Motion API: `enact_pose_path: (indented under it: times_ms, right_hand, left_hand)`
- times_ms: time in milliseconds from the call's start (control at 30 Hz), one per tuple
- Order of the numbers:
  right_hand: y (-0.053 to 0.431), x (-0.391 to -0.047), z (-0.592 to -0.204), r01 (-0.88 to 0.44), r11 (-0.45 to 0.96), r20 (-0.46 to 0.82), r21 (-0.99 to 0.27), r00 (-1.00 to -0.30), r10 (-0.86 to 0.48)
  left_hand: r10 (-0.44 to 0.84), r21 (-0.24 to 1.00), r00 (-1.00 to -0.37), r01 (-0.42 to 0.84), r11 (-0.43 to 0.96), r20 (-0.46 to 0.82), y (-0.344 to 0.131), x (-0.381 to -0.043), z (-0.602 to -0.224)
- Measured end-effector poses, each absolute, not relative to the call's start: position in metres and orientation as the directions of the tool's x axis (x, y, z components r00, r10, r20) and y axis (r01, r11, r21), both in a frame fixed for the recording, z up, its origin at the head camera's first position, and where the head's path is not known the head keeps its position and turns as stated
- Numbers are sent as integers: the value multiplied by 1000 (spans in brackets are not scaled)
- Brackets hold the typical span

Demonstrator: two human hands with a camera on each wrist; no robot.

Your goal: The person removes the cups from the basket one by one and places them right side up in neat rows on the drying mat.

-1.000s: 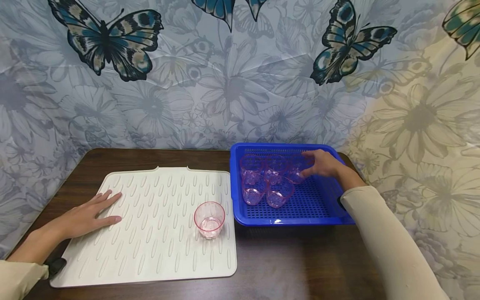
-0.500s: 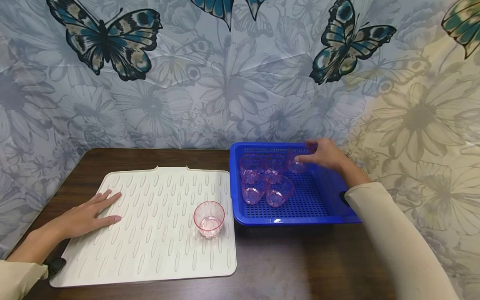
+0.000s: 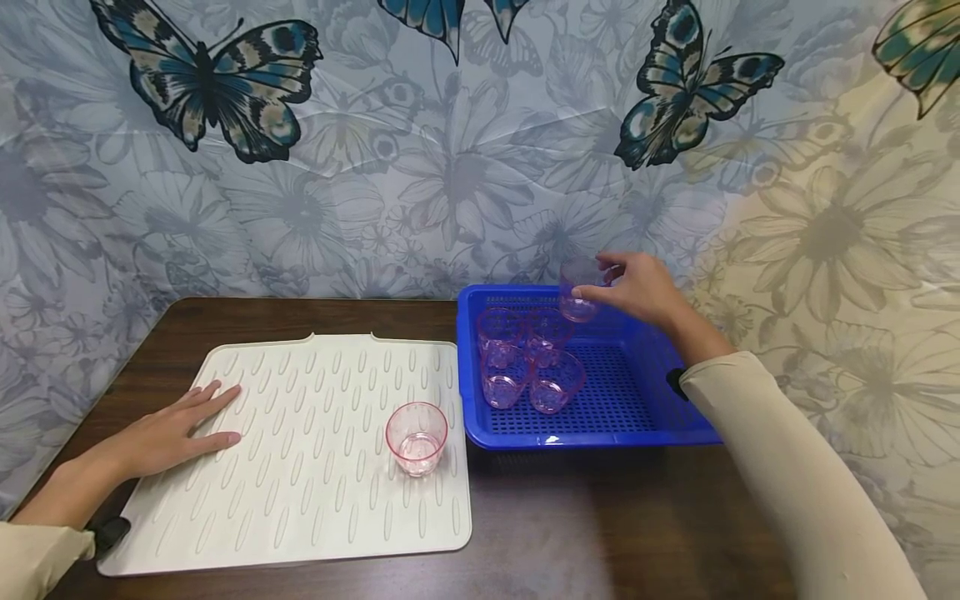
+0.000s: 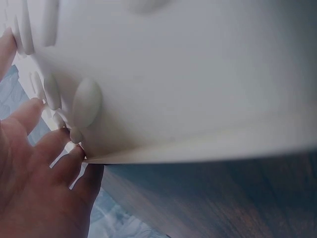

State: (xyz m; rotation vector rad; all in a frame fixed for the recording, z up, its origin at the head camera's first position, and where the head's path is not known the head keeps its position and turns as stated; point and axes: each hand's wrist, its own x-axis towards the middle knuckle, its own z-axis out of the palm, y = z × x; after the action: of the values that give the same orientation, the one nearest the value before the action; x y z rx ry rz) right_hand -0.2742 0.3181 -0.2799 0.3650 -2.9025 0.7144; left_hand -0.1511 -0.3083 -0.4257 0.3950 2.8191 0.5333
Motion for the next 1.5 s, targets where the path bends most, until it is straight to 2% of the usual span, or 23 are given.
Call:
enact_pose_path:
  times_ms: [500, 733, 1133, 1300, 1500]
  right_hand:
    - [269, -278, -263, -338, 826, 267, -450, -934, -237]
    - [240, -280, -260, -446, 775, 303, -447, -891, -337]
    - [187, -280, -253, -519, 717, 239, -465, -853, -463]
    - [167, -281, -253, -576, 671, 201, -466, -808, -554]
    - [144, -281, -261, -632, 663, 148, -402, -759, -634]
  left_hand:
    - [306, 387, -934, 217, 896, -183, -309, -150, -426]
    - [302, 381, -935, 214, 900, -188, -308, -150, -425]
    - [304, 390, -934, 214, 896, -188, -309, -153, -426]
    - [298, 379, -936, 211, 901, -188, -309, -153, -426]
    - [285, 363, -940, 202, 909, -190, -308, -154, -427]
